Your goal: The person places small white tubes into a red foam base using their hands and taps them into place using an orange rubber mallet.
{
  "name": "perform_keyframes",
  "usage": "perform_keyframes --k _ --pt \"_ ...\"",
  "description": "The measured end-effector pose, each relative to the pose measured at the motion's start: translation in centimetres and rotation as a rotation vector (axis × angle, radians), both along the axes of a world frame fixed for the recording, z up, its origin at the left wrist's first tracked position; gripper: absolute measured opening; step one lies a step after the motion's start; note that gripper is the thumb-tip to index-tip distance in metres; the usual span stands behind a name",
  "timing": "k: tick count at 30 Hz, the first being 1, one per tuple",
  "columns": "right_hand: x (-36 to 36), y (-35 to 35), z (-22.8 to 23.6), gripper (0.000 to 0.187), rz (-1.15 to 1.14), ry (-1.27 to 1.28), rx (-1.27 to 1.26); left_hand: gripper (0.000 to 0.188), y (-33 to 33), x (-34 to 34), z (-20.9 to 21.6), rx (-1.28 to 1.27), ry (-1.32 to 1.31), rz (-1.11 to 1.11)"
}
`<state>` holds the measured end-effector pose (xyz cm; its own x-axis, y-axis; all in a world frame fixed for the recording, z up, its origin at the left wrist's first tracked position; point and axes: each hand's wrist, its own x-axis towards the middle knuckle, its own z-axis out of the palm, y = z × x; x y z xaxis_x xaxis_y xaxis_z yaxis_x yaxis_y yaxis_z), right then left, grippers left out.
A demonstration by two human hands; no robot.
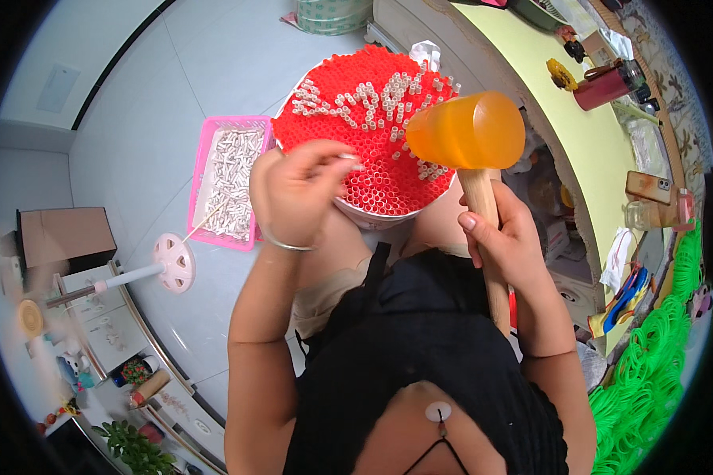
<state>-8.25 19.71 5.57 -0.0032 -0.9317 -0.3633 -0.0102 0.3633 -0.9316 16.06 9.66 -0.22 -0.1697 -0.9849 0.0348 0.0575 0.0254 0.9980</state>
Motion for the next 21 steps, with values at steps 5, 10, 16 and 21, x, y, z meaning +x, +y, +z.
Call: perform_keyframes --k 5,10,16,21 --pt "-1.0 0.3 -0.6 0.035 -0.015 -0.032 0.007 0.013 0.0 -4.1 -2.4 -0.507 -0.441 -0.064" --pt "-1.7 0.8 -1.0 0.034 -0.03 -0.029 0.01 0.01 -0.2 -5.1 -2.6 -0.638 -0.576 -0.06" --pt "-1.4 1.0 -1.2 0.031 0.03 -0.025 0.027 0.015 -0.3 -5.1 -2.3 -0.777 -0.73 -0.199" --pt "-0.5 0.6 0.2 0.027 0.056 0.023 0.045 0.022 -0.4 -3.6 -2.5 -0.567 -0.5 -0.134"
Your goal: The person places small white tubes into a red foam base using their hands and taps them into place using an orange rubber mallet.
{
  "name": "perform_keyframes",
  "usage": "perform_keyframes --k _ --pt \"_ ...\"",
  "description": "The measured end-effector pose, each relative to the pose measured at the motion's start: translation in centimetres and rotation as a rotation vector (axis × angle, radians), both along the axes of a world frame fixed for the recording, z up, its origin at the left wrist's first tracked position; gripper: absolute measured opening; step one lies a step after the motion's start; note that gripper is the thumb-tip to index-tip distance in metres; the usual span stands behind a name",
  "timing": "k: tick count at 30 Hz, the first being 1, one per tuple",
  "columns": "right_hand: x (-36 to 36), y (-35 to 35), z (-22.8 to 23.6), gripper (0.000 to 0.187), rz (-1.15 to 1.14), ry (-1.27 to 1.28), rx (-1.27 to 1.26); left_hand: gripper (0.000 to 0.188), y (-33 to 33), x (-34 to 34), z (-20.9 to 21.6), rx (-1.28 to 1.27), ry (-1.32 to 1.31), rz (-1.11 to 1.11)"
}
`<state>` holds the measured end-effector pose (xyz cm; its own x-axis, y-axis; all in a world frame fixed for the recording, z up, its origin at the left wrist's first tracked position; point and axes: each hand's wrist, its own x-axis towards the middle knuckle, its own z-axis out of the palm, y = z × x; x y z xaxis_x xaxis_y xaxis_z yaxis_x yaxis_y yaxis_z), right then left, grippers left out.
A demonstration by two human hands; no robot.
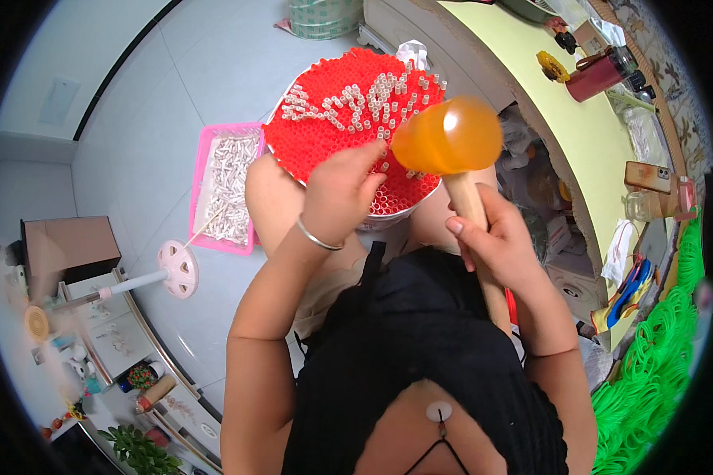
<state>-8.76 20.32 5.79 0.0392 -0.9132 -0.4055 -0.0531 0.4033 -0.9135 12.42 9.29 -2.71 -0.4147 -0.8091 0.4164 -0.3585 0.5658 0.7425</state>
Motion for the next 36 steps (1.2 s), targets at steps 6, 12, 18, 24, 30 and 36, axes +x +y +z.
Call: perform_keyframes --k 6,12,18,24,30,36 --pt "0.8 1.3 1.5 0.033 0.032 0.266 -0.305 0.013 -5.4 11.7 -4.1 0.179 0.141 0.679" --pt "1.8 -1.1 0.6 0.03 0.205 0.367 0.102 0.015 -7.4 28.7 -23.8 0.566 -1.179 0.495" --pt "1.0 1.1 0.5 0.028 -0.02 0.165 -0.021 0.007 -6.0 27.8 -25.6 0.716 -0.719 0.712" --pt "0.9 0.9 0.2 0.031 0.016 0.157 -0.006 0.007 -6.8 27.0 -17.9 0.396 -0.649 0.855" --pt "-0.1 1.0 -0.6 0.033 -0.005 0.117 0.007 0.013 -3.6 13.5 0.3 0.475 0.308 0.473" --pt "-0.9 1.0 -1.6 0.032 -0.047 -0.014 0.0 0.009 0.2 2.1 3.8 0.482 0.218 0.026"
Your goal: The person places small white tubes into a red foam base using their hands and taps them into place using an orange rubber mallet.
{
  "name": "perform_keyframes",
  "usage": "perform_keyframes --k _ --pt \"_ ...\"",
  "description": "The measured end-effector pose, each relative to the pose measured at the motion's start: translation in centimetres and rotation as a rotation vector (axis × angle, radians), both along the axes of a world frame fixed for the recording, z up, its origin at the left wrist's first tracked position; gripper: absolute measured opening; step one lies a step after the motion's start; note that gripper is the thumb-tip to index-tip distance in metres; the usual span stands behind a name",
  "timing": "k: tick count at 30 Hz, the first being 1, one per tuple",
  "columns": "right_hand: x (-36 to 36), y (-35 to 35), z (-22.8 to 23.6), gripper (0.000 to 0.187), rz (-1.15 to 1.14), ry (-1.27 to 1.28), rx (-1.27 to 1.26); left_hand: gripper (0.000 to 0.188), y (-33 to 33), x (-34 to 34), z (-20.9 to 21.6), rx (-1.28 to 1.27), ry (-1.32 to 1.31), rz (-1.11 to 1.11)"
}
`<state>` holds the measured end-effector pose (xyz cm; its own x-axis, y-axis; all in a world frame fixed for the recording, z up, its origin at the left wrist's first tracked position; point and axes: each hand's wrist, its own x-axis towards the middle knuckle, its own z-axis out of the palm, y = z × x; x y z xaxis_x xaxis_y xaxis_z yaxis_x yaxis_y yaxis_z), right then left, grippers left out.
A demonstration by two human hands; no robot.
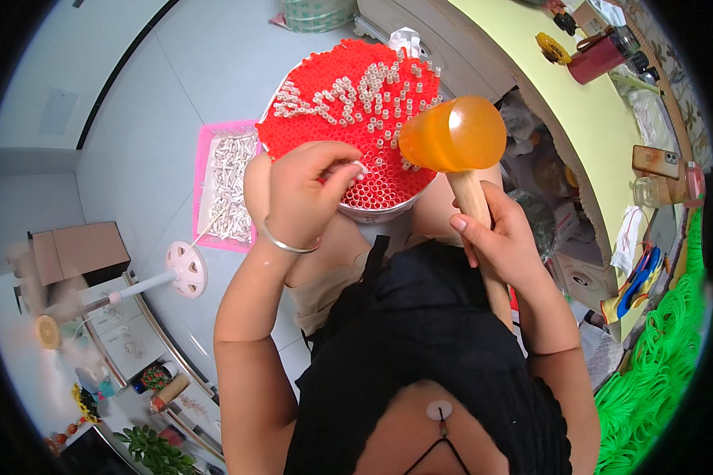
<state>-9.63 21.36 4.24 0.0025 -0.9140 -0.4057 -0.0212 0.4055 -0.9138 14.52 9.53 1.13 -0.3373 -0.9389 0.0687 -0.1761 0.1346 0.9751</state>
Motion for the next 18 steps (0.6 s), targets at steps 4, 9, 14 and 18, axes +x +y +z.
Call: perform_keyframes --k 4,9,14,18 --pt "-0.6 0.1 -0.1 0.031 0.02 -0.023 0.007 0.008 -0.7 -1.9 -1.3 -0.426 -0.353 -0.127" --pt "-0.8 0.3 -0.4 0.031 0.044 -0.041 -0.001 0.011 -0.9 -2.7 -1.5 -0.631 -0.505 -0.229" --pt "-0.5 0.5 -0.5 0.031 0.068 -0.007 0.004 0.012 -1.1 -3.2 -0.8 -0.658 -0.667 -0.312" --pt "0.1 0.0 0.8 0.033 0.123 0.035 0.034 0.017 -0.6 -2.7 -0.6 -0.577 -0.514 -0.169"
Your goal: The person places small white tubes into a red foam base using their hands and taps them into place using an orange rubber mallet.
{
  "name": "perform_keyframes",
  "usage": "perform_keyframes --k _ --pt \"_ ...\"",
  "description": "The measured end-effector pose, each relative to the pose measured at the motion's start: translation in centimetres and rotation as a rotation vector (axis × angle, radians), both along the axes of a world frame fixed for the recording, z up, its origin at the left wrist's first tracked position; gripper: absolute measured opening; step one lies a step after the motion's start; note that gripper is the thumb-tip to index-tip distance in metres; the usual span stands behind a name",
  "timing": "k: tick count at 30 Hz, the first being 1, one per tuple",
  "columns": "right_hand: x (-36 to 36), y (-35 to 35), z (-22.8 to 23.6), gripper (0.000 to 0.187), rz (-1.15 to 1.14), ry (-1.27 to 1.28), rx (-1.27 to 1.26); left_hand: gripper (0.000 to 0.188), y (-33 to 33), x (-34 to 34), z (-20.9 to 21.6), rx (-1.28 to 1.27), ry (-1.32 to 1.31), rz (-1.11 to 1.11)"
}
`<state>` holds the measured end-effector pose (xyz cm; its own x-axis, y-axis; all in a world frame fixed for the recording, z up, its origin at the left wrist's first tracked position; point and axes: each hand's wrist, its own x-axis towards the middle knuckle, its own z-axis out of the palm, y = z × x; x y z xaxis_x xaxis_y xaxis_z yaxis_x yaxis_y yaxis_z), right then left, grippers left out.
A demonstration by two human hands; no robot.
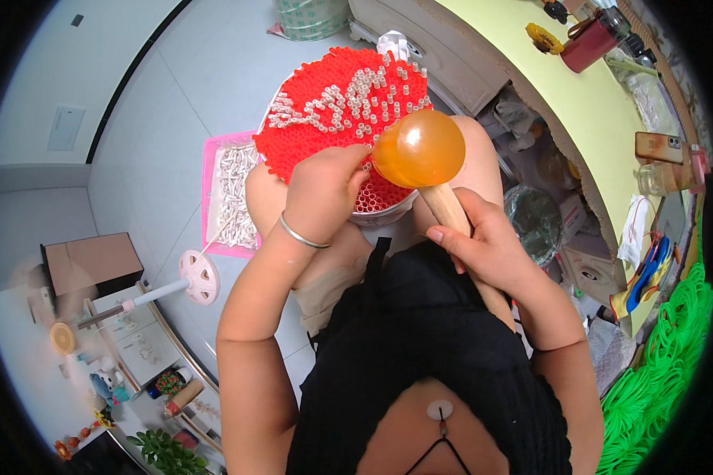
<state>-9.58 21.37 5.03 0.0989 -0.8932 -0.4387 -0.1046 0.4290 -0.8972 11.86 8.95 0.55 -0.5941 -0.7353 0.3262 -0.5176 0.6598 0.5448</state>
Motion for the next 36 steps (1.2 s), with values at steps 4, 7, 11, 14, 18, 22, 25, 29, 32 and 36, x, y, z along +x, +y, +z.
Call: perform_keyframes --k 4,7,11,14,18,22,25,29,32,36 --pt "0.3 -0.1 1.5 0.034 0.021 0.131 -0.257 0.021 0.5 2.8 0.1 0.49 0.321 0.213" --pt "1.0 -0.2 0.1 0.033 0.091 0.374 -0.545 0.018 0.8 3.6 0.8 0.518 0.495 0.245" --pt "1.0 -2.0 1.7 0.031 0.137 0.257 0.09 0.017 1.8 3.7 0.6 0.329 0.262 0.262" --pt "-0.1 -0.4 0.1 0.029 -0.002 0.159 -0.183 0.02 1.8 1.3 1.4 0.017 0.137 0.084" --pt "-0.5 0.4 0.3 0.026 -0.136 -0.017 -0.138 0.022 1.5 0.2 -0.1 -0.077 0.009 -0.041" --pt "-1.2 0.9 -0.6 0.027 -0.13 -0.022 -0.108 0.021 0.9 -0.3 0.4 -0.162 -0.14 -0.132" --pt "-1.3 1.0 -0.7 0.027 -0.146 -0.052 -0.097 0.022 0.3 -0.5 0.8 -0.189 -0.204 -0.2" --pt "-1.3 0.9 -0.7 0.028 -0.118 -0.045 -0.084 0.009 0.1 -0.6 1.1 -0.263 -0.228 -0.263" --pt "-1.0 0.9 -0.7 0.03 -0.098 -0.054 -0.068 0.008 -0.2 -1.0 1.4 -0.279 -0.28 -0.318" --pt "-0.7 0.9 -0.7 0.032 -0.079 -0.034 -0.065 0.015 -1.0 -0.7 0.9 -0.231 -0.291 -0.329"
